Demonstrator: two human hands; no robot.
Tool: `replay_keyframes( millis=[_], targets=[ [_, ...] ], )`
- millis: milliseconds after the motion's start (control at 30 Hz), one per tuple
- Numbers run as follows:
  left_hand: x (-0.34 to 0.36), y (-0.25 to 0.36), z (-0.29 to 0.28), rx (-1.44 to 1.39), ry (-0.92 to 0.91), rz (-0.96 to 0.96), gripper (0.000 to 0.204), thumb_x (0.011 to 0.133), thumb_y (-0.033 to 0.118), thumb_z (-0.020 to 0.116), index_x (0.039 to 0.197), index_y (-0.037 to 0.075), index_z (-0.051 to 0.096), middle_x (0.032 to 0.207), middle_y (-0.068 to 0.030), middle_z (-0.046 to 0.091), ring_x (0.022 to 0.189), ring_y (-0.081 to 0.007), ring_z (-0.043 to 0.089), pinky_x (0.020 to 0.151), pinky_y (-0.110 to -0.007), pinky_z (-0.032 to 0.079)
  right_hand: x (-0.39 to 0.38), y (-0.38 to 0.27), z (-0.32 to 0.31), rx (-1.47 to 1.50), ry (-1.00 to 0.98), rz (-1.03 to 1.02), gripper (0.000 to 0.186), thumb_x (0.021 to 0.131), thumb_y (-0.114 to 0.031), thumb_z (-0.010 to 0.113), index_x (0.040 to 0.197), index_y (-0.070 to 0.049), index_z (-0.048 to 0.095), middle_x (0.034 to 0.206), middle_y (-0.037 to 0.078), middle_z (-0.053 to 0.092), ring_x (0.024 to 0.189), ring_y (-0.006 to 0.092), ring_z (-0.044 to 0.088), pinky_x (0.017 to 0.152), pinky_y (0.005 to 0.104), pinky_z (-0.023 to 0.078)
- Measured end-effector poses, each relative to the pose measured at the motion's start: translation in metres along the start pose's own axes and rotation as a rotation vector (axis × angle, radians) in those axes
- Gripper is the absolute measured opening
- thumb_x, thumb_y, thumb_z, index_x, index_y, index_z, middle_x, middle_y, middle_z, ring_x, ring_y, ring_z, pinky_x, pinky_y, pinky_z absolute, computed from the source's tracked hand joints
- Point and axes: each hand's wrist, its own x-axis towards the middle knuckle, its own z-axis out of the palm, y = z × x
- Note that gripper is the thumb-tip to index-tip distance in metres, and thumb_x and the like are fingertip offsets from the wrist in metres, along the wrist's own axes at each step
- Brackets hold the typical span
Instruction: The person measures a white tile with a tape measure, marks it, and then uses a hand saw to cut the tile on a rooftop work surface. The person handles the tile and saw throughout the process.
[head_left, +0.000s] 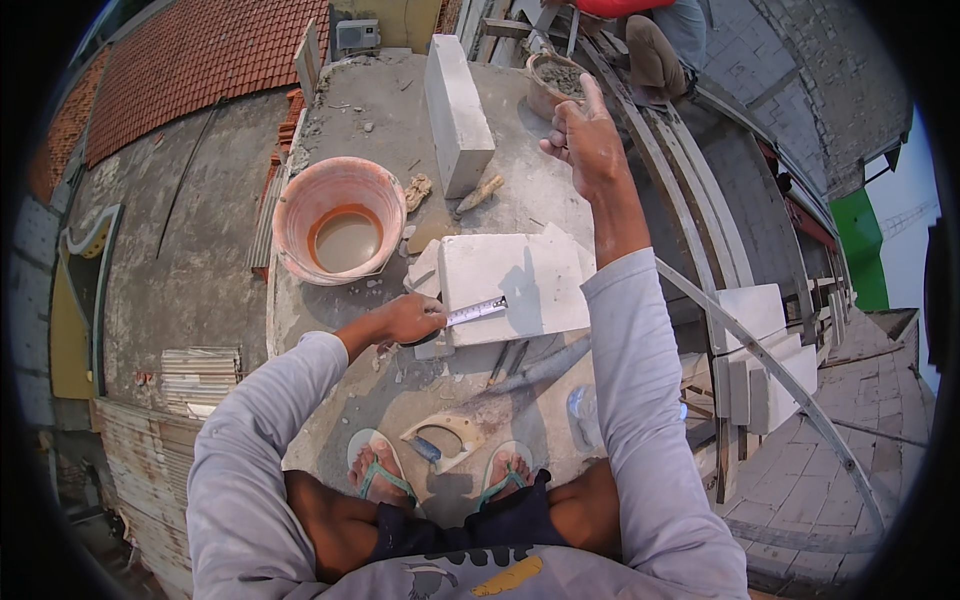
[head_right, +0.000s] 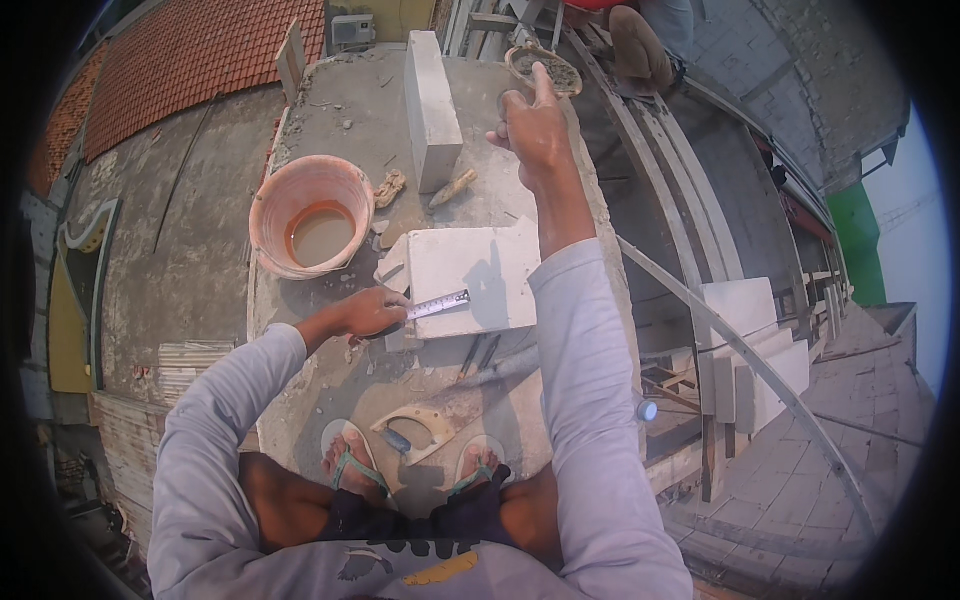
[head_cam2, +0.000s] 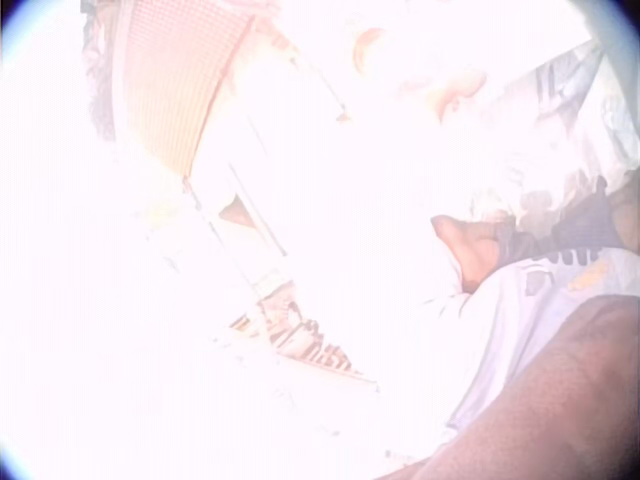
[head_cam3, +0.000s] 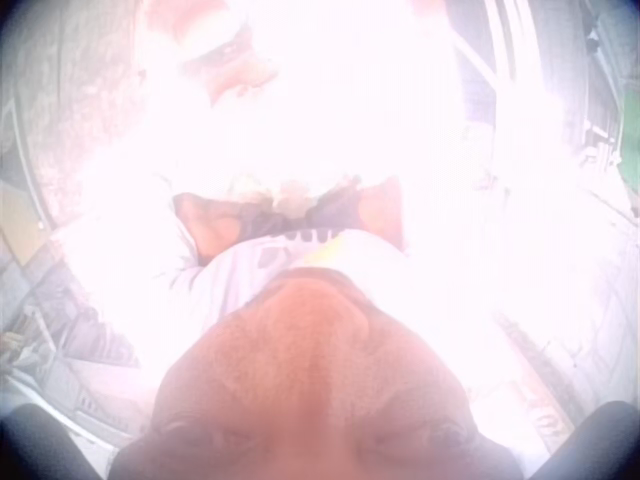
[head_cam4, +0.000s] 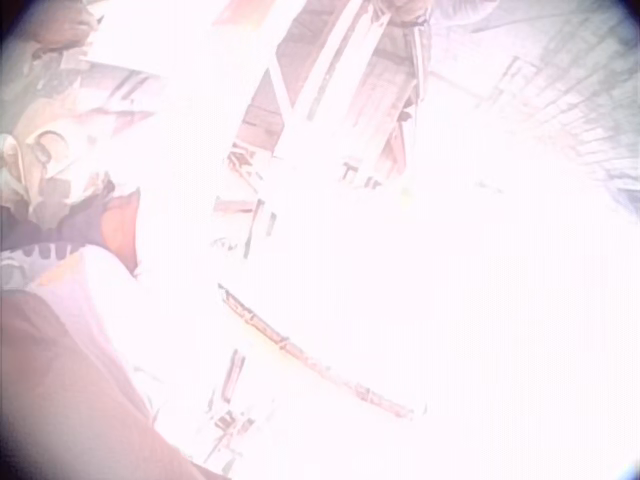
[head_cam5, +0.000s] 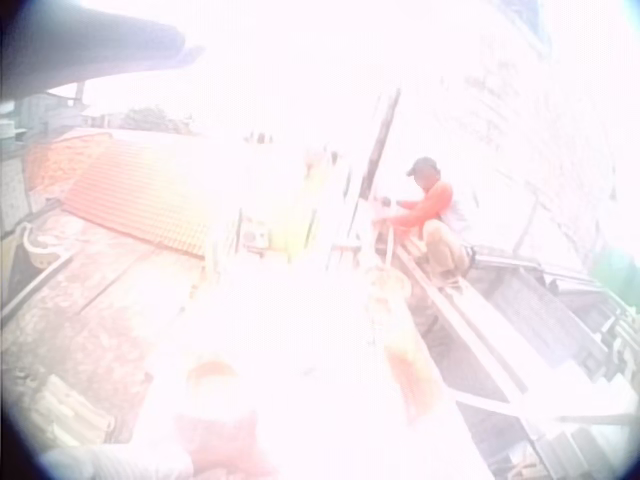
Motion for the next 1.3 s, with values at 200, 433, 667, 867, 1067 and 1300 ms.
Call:
replay_keyframes(
  millis=[200,433,667,867,1067,1300],
  targets=[
    [-0.005,0.01,-0.002,-0.006,-0.027,-0.083,0.047,0.099,0.038,0.059,0.127,0.003,0.075,0.112,-0.0228,0.077,0.097,-0.0349,0.075,0.086,-0.045,0.059,-0.006,0.001,-0.005,-0.074,-0.011,0.024,0.077,0.099,-0.01,0.055,0.171,-0.006,0.027,0.084,-0.002,0.054,0.065,0.0088,0.051,0.077,0.0371,0.062],
    [0.0,-0.001,-0.004,-0.016,-0.028,-0.061,0.048,0.098,0.037,0.06,0.127,0.002,0.075,0.113,-0.0204,0.078,0.095,-0.0318,0.076,0.084,-0.044,0.06,-0.021,0.03,-0.075,-0.395,-0.103,0.111,0.036,0.103,-0.014,0.053,0.129,-0.001,0.074,0.08,-0.003,0.053,0.072,0.0085,0.054,0.082,0.037,0.062],
    [0.017,-0.024,0.003,0.077,0.046,0.109,0.046,0.097,0.035,0.06,0.125,0.002,0.078,0.105,-0.0181,0.079,0.096,-0.0283,0.075,0.092,-0.041,0.057,-0.036,0.036,-0.112,-0.47,-0.095,0.129,0.03,0.112,-0.019,0.053,0.127,-0.004,0.073,0.08,-0.005,0.05,0.072,0.009,0.051,0.076,0.0327,0.056],
    [0.012,-0.01,0.004,0.067,0.015,0.008,0.043,0.096,0.036,0.062,0.123,0.007,0.079,0.107,-0.0176,0.08,0.098,-0.0283,0.075,0.093,-0.04,0.056,-0.044,0.033,-0.126,-0.482,-0.061,0.091,0.031,0.115,-0.022,0.053,0.129,-0.004,0.074,0.082,-0.003,0.05,0.074,0.0099,0.052,0.074,0.0323,0.057],
    [0.007,-0.001,0.005,0.032,0.003,-0.037,0.043,0.097,0.036,0.061,0.123,0.006,0.078,0.105,-0.0171,0.079,0.096,-0.0259,0.074,0.092,-0.039,0.056,-0.049,0.034,-0.142,-0.452,-0.048,0.091,0.031,0.111,-0.021,0.058,0.129,-0.003,0.075,0.085,0.0,0.058,0.078,0.0118,0.059,0.074,0.0327,0.059],
    [0.005,0.002,0.005,0.034,0.007,-0.029,0.043,0.098,0.036,0.061,0.117,0.002,0.078,0.099,-0.0171,0.078,0.091,-0.0242,0.071,0.089,-0.04,0.055,-0.055,0.035,-0.154,-0.472,-0.028,0.104,0.03,0.112,-0.021,0.058,0.129,-0.002,0.075,0.085,-0.001,0.058,0.077,0.0111,0.058,0.073,0.0323,0.058]
  ],
)
